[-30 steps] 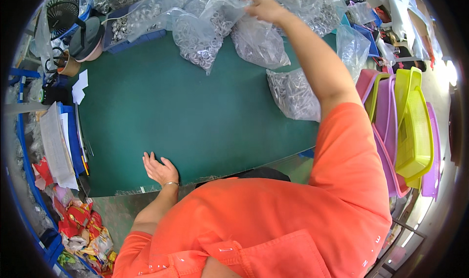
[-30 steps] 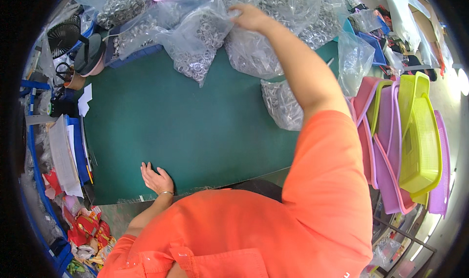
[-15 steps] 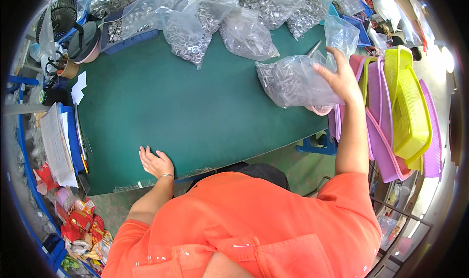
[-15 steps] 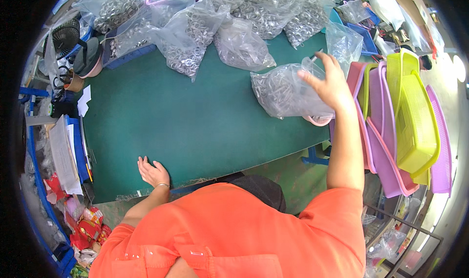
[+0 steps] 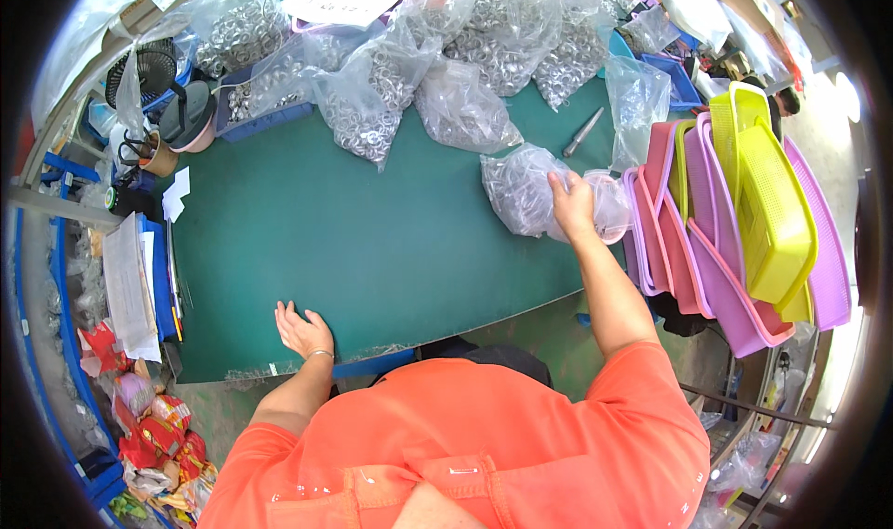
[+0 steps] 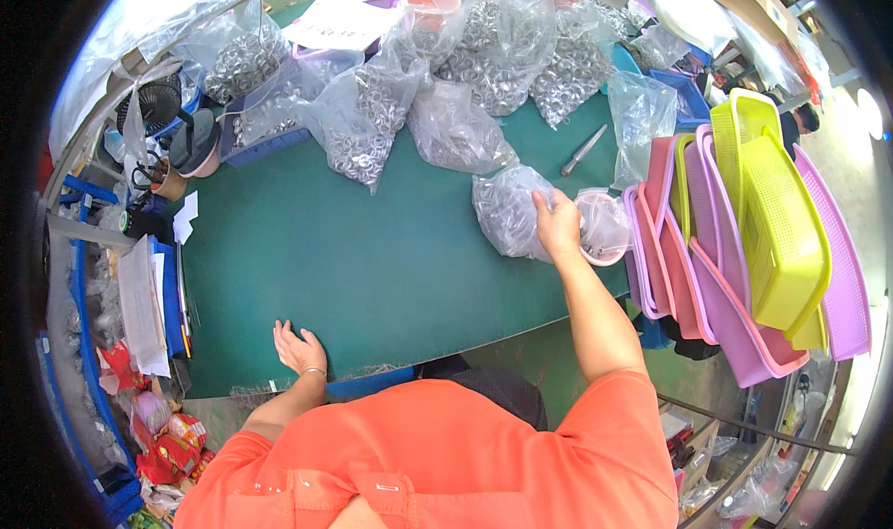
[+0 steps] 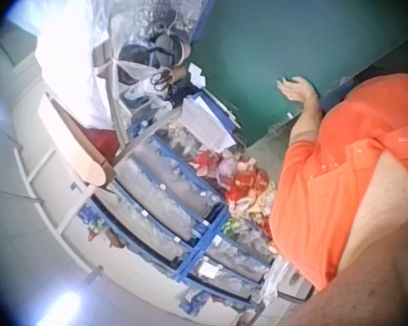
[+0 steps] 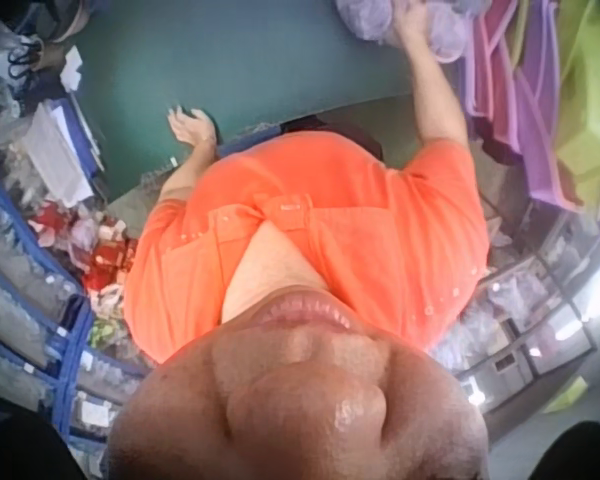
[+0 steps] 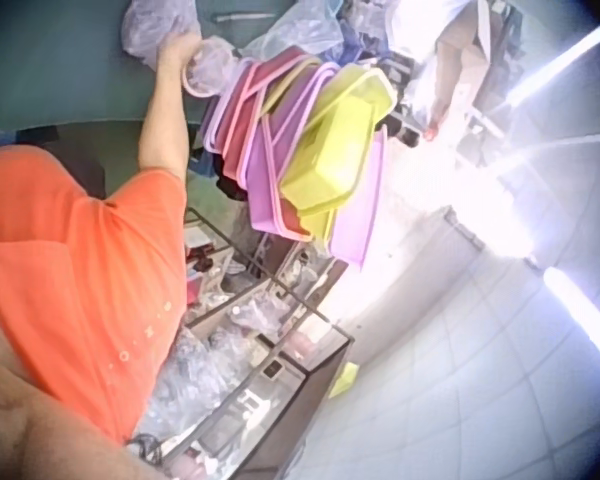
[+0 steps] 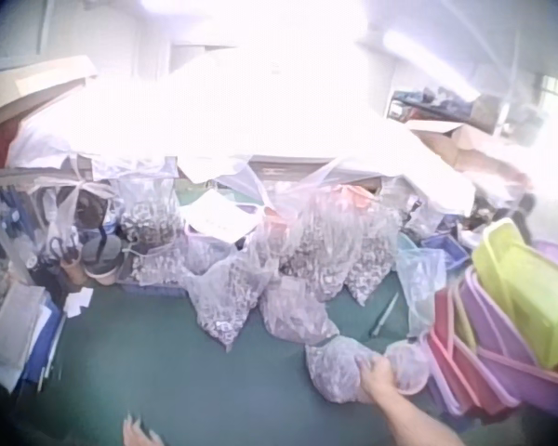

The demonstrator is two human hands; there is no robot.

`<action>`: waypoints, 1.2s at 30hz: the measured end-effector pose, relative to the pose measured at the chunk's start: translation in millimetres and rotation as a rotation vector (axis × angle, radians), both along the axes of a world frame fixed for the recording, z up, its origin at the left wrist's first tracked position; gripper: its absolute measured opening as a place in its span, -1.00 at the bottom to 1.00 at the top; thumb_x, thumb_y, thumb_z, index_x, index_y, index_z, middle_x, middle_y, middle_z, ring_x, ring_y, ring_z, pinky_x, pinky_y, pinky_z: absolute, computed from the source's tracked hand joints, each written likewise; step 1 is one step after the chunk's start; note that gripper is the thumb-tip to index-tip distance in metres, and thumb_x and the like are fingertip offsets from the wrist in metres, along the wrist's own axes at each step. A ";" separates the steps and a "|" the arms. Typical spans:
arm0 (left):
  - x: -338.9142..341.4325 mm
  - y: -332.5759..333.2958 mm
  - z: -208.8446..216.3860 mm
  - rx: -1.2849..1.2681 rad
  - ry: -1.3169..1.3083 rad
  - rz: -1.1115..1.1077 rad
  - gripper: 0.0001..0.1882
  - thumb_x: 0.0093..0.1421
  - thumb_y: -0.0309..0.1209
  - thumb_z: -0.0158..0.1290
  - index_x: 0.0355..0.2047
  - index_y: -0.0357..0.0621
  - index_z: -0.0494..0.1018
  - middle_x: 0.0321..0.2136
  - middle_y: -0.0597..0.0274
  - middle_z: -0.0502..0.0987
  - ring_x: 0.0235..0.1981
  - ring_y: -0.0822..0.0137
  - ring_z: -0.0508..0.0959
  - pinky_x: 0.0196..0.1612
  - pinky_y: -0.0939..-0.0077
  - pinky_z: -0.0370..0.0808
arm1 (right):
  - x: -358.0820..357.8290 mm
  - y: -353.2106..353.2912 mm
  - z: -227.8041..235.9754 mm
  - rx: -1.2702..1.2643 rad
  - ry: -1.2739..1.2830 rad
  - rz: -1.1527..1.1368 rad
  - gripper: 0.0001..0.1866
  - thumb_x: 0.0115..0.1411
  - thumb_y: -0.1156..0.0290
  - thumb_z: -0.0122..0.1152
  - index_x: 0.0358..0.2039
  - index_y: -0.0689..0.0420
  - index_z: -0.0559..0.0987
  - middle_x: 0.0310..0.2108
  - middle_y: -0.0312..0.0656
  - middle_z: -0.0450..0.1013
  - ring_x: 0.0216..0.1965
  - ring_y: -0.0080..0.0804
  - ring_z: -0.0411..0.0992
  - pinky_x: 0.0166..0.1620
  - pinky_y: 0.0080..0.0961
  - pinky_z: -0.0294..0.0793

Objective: The person collects metal hooks into small plastic bags, places a small white card into one bag, and then transfers bags between different locations in a factory setting.

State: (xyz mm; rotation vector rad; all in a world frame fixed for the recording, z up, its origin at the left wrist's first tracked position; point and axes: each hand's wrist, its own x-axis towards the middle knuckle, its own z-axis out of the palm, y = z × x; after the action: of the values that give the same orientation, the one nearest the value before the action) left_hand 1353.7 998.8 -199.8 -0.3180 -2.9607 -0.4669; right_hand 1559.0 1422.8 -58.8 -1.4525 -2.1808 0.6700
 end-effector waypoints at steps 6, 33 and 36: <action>2.6 -7.7 -2.1 0.033 0.038 0.029 -0.58 0.03 -0.38 -0.07 -0.06 -0.16 0.27 0.10 0.13 0.20 0.15 0.13 0.14 0.14 0.15 0.05 | -18.6 30.0 24.6 0.100 0.105 0.103 -0.68 0.04 0.23 0.18 -0.45 0.30 0.52 -0.52 0.00 0.47 -0.48 -0.27 0.42 -0.34 -0.38 0.35; -0.6 -11.3 3.2 0.126 0.029 0.024 -0.56 -0.01 -0.39 -0.04 -0.07 -0.19 0.26 0.06 0.04 0.21 0.15 0.06 0.13 0.15 0.15 0.02 | -39.5 -29.1 117.0 0.780 -0.162 0.369 -0.61 -0.07 0.39 0.23 -0.18 0.15 0.43 -0.13 -0.06 0.33 -0.07 -0.11 0.26 0.00 -0.24 0.14; 0.1 -22.0 8.0 0.295 0.006 0.059 -0.52 -0.04 -0.43 -0.01 -0.04 -0.15 0.24 0.07 0.09 0.21 0.15 0.09 0.12 0.16 0.16 0.00 | -42.4 -72.7 136.5 0.819 -0.024 0.502 -0.71 -0.07 0.45 0.21 -0.27 0.17 0.47 -0.19 -0.07 0.36 -0.11 -0.12 0.29 -0.02 -0.27 0.15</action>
State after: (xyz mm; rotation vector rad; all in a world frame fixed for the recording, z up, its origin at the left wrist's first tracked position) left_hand 1353.8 976.8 -191.9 -0.1978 -2.8298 -0.8778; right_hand 1516.6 1350.1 77.8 -0.5022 -2.4115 -0.1289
